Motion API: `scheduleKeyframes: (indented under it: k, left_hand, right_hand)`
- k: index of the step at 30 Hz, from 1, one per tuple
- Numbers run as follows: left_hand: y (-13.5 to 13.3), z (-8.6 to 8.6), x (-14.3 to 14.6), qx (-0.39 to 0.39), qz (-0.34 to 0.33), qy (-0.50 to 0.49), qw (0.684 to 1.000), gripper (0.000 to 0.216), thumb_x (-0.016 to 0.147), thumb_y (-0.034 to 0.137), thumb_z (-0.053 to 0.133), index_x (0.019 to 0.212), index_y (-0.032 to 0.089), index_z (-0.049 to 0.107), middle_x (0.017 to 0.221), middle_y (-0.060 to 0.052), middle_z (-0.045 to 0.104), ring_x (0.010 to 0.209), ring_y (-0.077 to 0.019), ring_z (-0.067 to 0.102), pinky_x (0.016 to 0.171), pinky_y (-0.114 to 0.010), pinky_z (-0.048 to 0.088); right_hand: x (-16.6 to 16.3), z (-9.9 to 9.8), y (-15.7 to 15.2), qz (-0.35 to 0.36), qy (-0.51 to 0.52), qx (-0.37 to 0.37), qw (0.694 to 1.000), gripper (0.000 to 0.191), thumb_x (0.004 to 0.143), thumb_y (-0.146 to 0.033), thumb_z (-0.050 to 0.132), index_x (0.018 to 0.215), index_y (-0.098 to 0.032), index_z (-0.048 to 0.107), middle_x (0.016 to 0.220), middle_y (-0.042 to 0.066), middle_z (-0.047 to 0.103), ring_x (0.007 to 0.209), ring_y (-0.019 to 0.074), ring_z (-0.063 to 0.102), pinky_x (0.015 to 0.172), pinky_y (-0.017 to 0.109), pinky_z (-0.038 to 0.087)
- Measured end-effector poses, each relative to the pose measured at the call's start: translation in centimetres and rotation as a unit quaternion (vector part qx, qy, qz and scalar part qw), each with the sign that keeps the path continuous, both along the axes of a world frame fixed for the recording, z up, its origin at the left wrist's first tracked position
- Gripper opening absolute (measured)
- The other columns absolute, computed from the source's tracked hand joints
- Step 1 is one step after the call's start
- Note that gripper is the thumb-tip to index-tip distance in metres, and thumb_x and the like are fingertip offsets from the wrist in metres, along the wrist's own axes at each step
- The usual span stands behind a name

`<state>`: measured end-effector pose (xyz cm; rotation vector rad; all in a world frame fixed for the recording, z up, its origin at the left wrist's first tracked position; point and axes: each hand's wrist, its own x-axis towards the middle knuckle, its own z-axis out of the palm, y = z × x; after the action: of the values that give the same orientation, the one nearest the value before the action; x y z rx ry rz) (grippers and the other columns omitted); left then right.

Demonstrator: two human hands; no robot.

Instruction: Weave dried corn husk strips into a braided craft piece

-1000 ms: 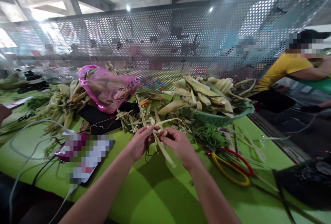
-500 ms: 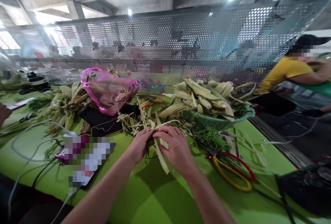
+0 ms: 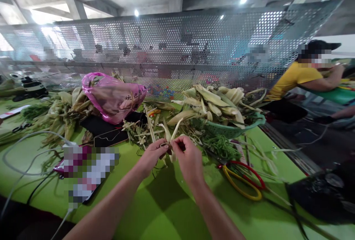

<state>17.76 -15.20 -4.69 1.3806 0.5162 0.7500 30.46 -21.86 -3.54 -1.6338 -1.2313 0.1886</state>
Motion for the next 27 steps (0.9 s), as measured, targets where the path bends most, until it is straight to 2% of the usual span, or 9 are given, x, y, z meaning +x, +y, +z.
scheduleKeyframes:
  k: [3,6,11,15,18,20,22,25,27]
  left_hand:
    - [-0.1,0.0,0.2,0.002,0.024,0.000,1.000,0.029,0.078,0.045,0.064,0.082,0.016,0.063,0.073,0.000,0.056,0.068,-0.0103,0.048,0.064,-0.021,0.037]
    - [-0.1,0.0,0.3,-0.032,0.074,-0.010,0.997,0.036,0.072,0.050,0.068,0.078,0.016,0.062,0.067,0.001,0.053,0.061,-0.0088,0.046,0.057,-0.020,0.035]
    - [0.2,0.0,0.2,-0.096,0.138,-0.041,0.985,0.032,0.072,0.046,0.069,0.075,0.016,0.059,0.061,0.003,0.049,0.053,-0.0059,0.039,0.050,-0.019,0.028]
    - [0.4,0.0,0.2,-0.130,0.154,-0.073,0.977,0.028,0.070,0.040,0.070,0.073,0.016,0.059,0.061,0.003,0.050,0.053,-0.0054,0.040,0.049,-0.018,0.028]
    - [0.4,-0.1,0.2,-0.140,0.138,-0.069,0.978,0.025,0.070,0.037,0.070,0.072,0.016,0.057,0.059,0.004,0.048,0.050,-0.0050,0.038,0.047,-0.019,0.025]
    - [0.4,-0.2,0.2,-0.135,0.131,-0.045,0.981,0.023,0.071,0.037,0.067,0.073,0.016,0.057,0.061,0.004,0.049,0.052,-0.0058,0.039,0.048,-0.019,0.025]
    - [0.4,-0.3,0.2,-0.114,0.135,-0.011,0.984,0.021,0.073,0.036,0.064,0.073,0.017,0.058,0.063,0.003,0.051,0.054,-0.0067,0.040,0.050,-0.020,0.026]
    - [0.6,-0.6,0.1,-0.047,0.141,0.034,0.988,0.018,0.075,0.032,0.060,0.068,0.016,0.058,0.060,0.003,0.049,0.054,-0.0077,0.039,0.052,-0.021,0.028]
    - [0.8,-0.7,0.2,0.005,0.134,0.045,0.990,0.017,0.077,0.029,0.057,0.065,0.016,0.057,0.058,0.004,0.046,0.054,-0.0082,0.038,0.053,-0.021,0.029]
  right_hand:
    - [0.0,-0.1,0.1,-0.005,0.017,0.002,1.000,0.028,0.083,-0.048,0.058,0.078,-0.021,0.056,0.071,0.002,0.063,0.063,0.0179,0.057,0.062,0.029,0.044]
    - [-0.2,-0.3,0.2,0.036,0.059,0.017,0.997,0.024,0.084,-0.044,0.060,0.083,-0.020,0.058,0.077,0.003,0.064,0.068,0.0180,0.059,0.065,0.029,0.046]
    - [-0.8,-0.6,0.7,0.099,0.140,0.014,0.985,0.023,0.074,-0.040,0.071,0.079,-0.018,0.062,0.072,0.002,0.063,0.066,0.0165,0.056,0.063,0.029,0.045]
    - [-1.0,-0.6,0.9,0.137,0.304,-0.030,0.942,0.030,0.067,-0.044,0.076,0.077,-0.017,0.066,0.069,0.002,0.064,0.061,0.0149,0.056,0.055,0.027,0.043]
    - [-0.8,-0.4,0.9,0.118,0.369,-0.007,0.922,0.032,0.071,-0.046,0.073,0.087,-0.018,0.070,0.076,0.004,0.069,0.062,0.0152,0.058,0.056,0.027,0.045]
    - [-0.7,-0.3,0.8,0.093,0.356,0.030,0.929,0.031,0.072,-0.043,0.072,0.092,-0.019,0.071,0.080,0.004,0.070,0.066,0.0167,0.060,0.061,0.029,0.048]
    - [-0.5,-0.1,0.6,0.082,0.300,0.048,0.949,0.027,0.075,-0.041,0.070,0.092,-0.020,0.072,0.083,0.005,0.071,0.073,0.0192,0.063,0.068,0.032,0.050]
    - [-0.3,0.1,0.3,0.086,0.141,0.071,0.984,0.017,0.079,-0.036,0.068,0.087,-0.021,0.072,0.087,0.006,0.071,0.083,0.0216,0.064,0.078,0.035,0.049]
    - [-0.1,0.2,0.1,0.102,0.039,0.097,0.989,0.011,0.081,-0.032,0.067,0.083,-0.022,0.071,0.090,0.005,0.070,0.087,0.0214,0.063,0.082,0.035,0.048]
